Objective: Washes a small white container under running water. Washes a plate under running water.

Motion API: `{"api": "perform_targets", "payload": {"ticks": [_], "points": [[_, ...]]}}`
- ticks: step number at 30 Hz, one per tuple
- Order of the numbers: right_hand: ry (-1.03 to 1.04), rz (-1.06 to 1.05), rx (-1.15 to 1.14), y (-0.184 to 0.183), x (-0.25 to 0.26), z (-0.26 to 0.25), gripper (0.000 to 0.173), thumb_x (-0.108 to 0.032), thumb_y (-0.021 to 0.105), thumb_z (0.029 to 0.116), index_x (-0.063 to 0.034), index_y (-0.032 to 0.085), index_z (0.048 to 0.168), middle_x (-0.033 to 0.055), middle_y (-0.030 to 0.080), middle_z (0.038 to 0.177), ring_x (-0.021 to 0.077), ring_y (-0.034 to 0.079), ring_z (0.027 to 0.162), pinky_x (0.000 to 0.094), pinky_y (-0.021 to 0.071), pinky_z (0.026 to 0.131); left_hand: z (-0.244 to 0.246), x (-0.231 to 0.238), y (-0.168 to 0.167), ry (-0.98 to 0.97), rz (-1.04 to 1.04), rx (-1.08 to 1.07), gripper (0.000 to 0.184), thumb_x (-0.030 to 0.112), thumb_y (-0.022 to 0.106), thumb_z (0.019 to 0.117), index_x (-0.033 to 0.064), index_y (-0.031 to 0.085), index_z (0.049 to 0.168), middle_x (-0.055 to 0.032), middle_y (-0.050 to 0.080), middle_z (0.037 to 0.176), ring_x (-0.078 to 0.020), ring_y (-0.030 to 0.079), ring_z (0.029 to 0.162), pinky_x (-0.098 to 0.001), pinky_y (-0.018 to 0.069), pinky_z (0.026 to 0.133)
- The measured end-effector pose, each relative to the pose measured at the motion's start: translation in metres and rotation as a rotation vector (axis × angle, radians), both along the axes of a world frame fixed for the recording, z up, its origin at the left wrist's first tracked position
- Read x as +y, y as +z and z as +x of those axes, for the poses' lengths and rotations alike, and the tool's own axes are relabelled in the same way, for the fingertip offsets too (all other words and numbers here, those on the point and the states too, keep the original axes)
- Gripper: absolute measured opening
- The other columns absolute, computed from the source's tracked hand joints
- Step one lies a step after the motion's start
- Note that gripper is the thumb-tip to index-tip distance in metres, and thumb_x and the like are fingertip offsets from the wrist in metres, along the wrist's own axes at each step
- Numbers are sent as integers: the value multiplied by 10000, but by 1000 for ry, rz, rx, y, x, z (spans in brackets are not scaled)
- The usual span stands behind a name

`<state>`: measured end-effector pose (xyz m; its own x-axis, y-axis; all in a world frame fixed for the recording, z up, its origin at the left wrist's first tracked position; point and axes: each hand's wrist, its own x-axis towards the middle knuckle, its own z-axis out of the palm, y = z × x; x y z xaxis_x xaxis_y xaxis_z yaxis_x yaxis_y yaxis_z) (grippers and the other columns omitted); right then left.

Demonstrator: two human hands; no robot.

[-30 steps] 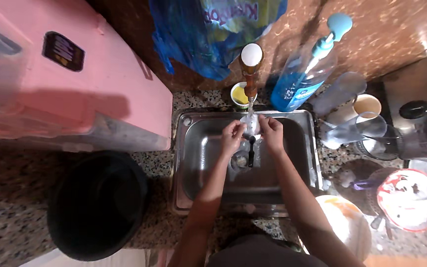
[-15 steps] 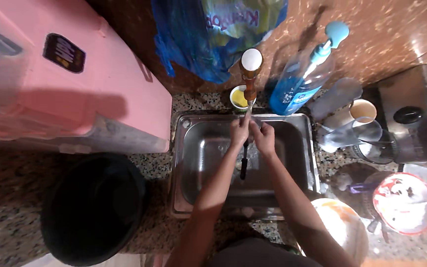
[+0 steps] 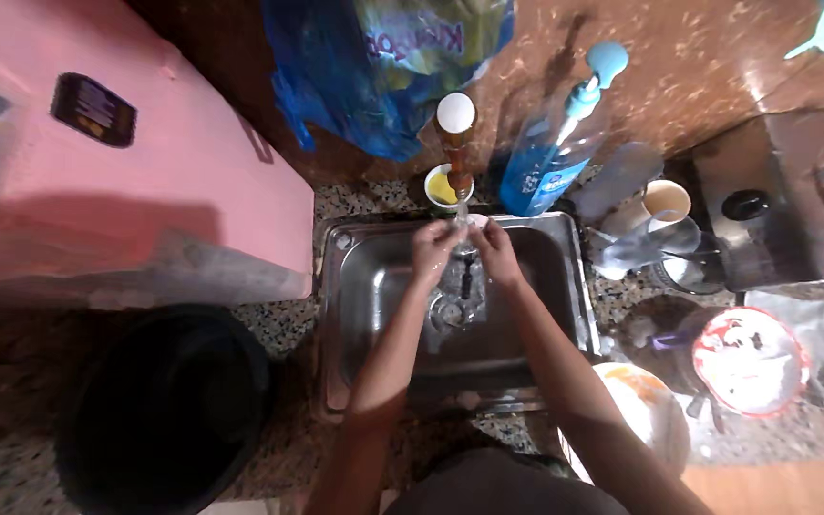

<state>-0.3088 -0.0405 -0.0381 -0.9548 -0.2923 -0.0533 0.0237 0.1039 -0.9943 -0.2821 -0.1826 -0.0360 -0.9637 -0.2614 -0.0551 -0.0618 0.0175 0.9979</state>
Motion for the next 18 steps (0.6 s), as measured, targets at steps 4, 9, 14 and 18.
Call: {"api": "perform_targets", "payload": {"ticks": [4, 9, 14, 18], "points": [[57, 222, -63, 4, 4, 6, 348, -178, 600, 1034, 66, 589, 1283, 200, 700, 1121, 244, 694, 999, 443, 556, 931, -8, -1, -1, 87, -311, 96, 297, 225, 801, 892, 14, 618, 792, -3, 592, 690, -55, 558, 630, -270, 517, 661], [126, 363, -18, 55, 61, 41, 447, -202, 619, 1031, 6, 523, 1416, 198, 692, 1225, 275, 708, 1073, 455, 565, 969, -10, -2, 15, -115, -606, -2, 407, 314, 637, 1014, -86, 677, 1080, -231, 699, 998, -292, 687, 943, -476, 541, 914], [15, 468, 91, 106, 188, 134, 394, -255, 599, 1031, -30, 599, 1354, 142, 705, 1202, 198, 708, 1062, 408, 580, 948, -10, -7, 37, -329, -606, -152, 434, 305, 541, 1070, -90, 611, 1235, -278, 676, 1125, -341, 712, 983, -539, 569, 921], [-321, 704, -60, 100, 278, 234, 396, -251, 622, 1034, -8, 591, 1345, 197, 696, 1209, 308, 702, 1067, 533, 555, 946, -8, -14, 39, -288, -351, -137, 355, 215, 587, 1051, -74, 597, 1257, -222, 665, 1146, -233, 719, 928, -420, 625, 825]]}}
